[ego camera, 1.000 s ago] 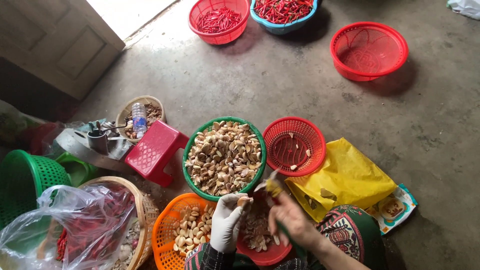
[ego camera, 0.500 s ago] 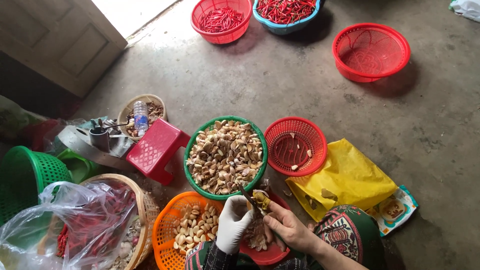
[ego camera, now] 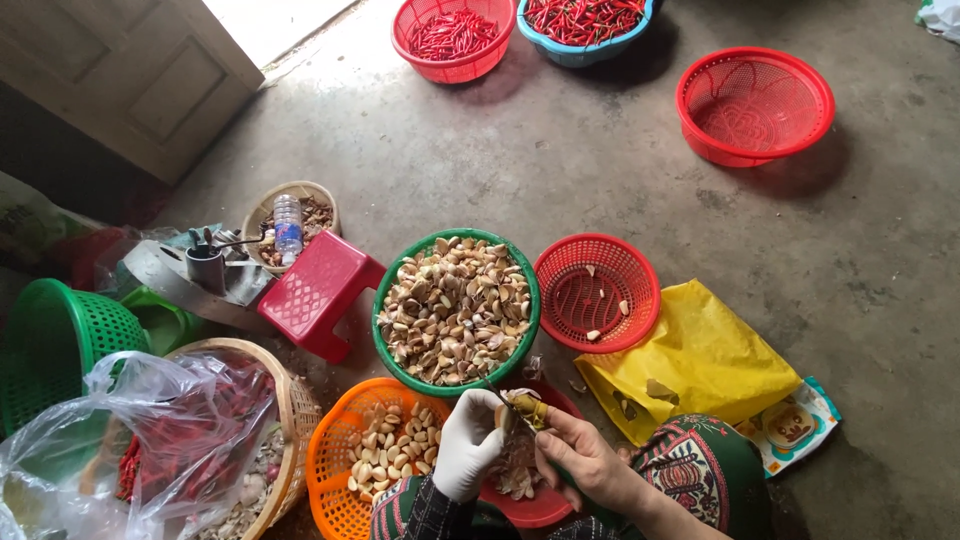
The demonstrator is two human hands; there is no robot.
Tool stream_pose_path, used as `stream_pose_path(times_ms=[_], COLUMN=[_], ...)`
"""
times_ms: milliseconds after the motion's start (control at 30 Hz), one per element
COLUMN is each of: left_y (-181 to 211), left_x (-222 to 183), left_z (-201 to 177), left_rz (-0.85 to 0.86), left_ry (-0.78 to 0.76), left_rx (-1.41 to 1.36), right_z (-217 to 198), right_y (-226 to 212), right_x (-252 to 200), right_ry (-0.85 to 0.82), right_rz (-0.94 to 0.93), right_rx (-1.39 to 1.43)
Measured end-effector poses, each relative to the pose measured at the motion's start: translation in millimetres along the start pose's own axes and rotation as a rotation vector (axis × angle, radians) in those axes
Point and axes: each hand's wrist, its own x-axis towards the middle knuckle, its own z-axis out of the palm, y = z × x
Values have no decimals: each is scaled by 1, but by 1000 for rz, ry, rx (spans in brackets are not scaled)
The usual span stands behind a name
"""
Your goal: Trimming small pieces of wood or organic material using a knife while sitting on the floor.
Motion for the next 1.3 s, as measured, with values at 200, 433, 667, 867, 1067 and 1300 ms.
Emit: stream_pose_path(times_ms=[200,433,667,867,1067,1300], left_y=[1,-43,-16,-8,-12,-225], left_x=[-5,5,-3,-33,-43,22], left_z=[-4,-1,-19,-27,-9,-104], left_rz=[93,-459,64,60,-59,-22], left_ry=[-243,21,315,440,420,335], left_rx=[62,-321,-238,-35,714,1549], right_z=[-4,-6,-2,-14,-13,-9], right_y=[-4,-8,-30,-16,-41,-39], right_x=[-1,6,-6,-35,-61,-54], right_ry=[-17,95,112,-61,63,-1], right_rz=[64,-23,-51,-85,74,-1], right_rx=[129,-11,14,173,44,30])
